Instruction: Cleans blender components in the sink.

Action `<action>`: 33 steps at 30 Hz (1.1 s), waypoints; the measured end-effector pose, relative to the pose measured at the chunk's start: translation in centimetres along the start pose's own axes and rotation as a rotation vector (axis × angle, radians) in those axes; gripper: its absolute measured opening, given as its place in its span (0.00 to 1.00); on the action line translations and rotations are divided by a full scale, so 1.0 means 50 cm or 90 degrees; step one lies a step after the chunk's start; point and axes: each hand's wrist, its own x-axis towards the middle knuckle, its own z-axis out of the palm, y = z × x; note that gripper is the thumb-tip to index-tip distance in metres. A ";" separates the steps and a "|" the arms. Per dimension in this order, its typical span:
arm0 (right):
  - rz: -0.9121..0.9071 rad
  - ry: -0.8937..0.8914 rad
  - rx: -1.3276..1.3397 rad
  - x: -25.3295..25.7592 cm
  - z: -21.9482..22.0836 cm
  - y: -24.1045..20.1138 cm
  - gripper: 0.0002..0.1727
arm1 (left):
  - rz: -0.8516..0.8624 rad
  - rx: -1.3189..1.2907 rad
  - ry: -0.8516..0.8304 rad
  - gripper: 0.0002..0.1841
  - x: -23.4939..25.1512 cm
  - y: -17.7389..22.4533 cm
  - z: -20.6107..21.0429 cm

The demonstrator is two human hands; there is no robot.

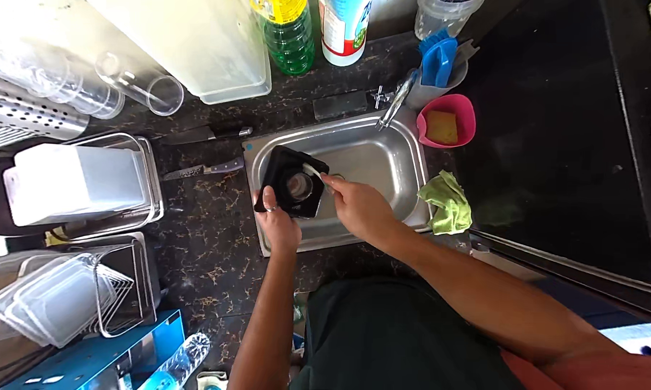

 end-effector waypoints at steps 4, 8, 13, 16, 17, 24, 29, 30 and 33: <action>-0.038 0.034 0.021 0.005 0.004 -0.009 0.26 | -0.007 0.044 -0.020 0.27 0.006 0.001 0.001; -0.101 0.075 -0.129 0.025 0.005 -0.010 0.28 | -0.026 0.036 -0.017 0.25 0.005 -0.004 -0.002; -0.072 -0.017 -0.221 0.008 -0.025 0.001 0.28 | -0.006 -0.007 0.004 0.19 0.017 -0.004 -0.017; -0.020 -0.078 -0.233 -0.030 -0.033 0.000 0.28 | 0.027 -0.012 0.021 0.22 0.030 0.007 -0.015; -0.020 -0.074 -0.239 -0.039 -0.033 0.006 0.28 | 0.048 0.007 0.022 0.23 0.033 0.010 -0.013; -0.119 -0.134 -0.287 -0.029 0.046 0.008 0.31 | 0.092 0.342 -0.021 0.17 0.007 0.006 0.011; -0.089 -0.094 -0.330 -0.032 0.016 0.017 0.29 | 0.058 0.421 0.010 0.19 -0.001 -0.007 -0.004; -0.086 -0.106 -0.323 -0.025 0.022 0.015 0.29 | 0.060 0.432 0.006 0.20 -0.003 -0.005 0.002; -0.102 -0.119 -0.318 -0.010 0.037 0.024 0.31 | 0.048 0.511 0.008 0.24 0.005 0.007 0.008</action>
